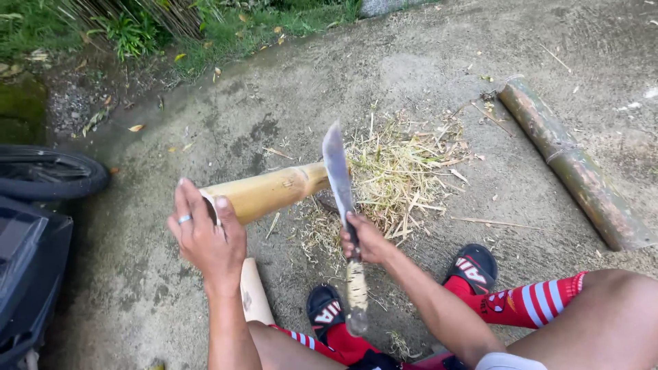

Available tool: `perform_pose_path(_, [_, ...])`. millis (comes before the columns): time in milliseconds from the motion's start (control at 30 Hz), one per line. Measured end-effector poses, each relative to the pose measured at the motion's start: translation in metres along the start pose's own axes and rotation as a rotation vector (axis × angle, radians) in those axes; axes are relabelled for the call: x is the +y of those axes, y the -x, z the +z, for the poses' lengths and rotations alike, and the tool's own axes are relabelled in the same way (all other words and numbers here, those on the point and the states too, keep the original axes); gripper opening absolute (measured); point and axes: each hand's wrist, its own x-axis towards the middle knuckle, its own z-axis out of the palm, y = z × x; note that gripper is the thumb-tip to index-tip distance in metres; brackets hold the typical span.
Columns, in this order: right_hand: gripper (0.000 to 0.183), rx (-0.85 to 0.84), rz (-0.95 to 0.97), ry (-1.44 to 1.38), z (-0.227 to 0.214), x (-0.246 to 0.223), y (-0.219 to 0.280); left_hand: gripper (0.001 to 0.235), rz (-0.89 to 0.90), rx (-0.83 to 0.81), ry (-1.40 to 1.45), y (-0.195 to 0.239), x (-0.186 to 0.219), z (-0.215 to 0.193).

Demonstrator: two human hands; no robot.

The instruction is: The recorder uses a large knife to strip the outer layer of a bamboo stalk while sitting outdoors.

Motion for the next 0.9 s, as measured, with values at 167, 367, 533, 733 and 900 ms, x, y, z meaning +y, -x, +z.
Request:
perform_pose_path(167, [0.033, -0.115, 0.184, -0.26, -0.008, 0.039, -0.02, 0.057, 0.03, 0.026, 0.06, 0.004, -0.011, 0.005])
perform_pose_path(367, [0.031, -0.189, 0.234, -0.168, 0.038, 0.019, 0.03, 0.058, 0.035, 0.047, 0.124, 0.006, -0.012, 0.004])
perform_pose_path(533, [0.031, -0.34, 0.291, -0.279, 0.044, 0.019, 0.039, 0.057, 0.072, 0.06, 0.138, 0.001, -0.021, 0.01])
perform_pose_path(733, [0.026, -0.536, 0.181, 0.001, 0.108, 0.001, 0.078, 0.059, -0.066, 0.094, 0.335, 0.012, -0.014, 0.015])
perform_pose_path(900, [0.025, -0.129, 0.094, -0.169, 0.069, -0.006, 0.032, 0.065, -0.312, 0.166, 0.518, 0.007, -0.035, 0.027])
